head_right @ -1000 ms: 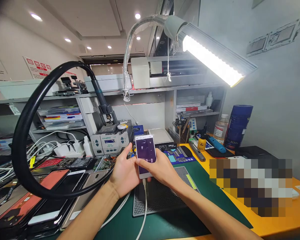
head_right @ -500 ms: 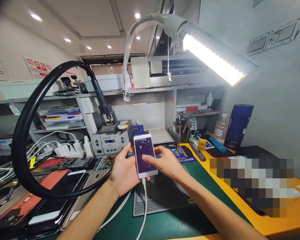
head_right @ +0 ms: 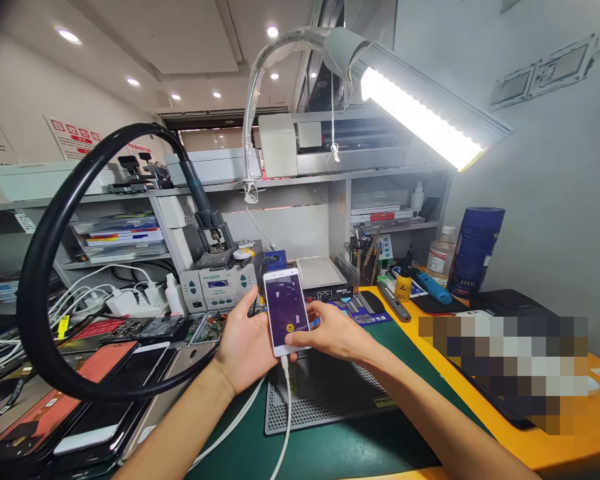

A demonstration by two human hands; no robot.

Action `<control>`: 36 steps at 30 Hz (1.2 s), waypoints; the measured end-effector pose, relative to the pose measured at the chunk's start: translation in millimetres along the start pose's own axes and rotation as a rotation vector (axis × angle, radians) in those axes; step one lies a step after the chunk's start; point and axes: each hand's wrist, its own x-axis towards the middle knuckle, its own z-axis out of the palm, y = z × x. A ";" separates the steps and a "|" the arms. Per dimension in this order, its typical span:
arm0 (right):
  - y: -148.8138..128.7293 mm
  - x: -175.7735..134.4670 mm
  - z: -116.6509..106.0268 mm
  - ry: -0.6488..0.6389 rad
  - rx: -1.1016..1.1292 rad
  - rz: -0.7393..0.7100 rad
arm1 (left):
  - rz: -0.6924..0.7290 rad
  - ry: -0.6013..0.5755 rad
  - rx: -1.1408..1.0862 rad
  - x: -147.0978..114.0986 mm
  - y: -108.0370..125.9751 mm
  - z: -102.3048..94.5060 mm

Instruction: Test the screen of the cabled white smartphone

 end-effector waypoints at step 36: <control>-12.7 0.3 -10.4 0.302 0.079 -0.027 | 0.005 -0.003 0.008 -1.1 -0.6 4.8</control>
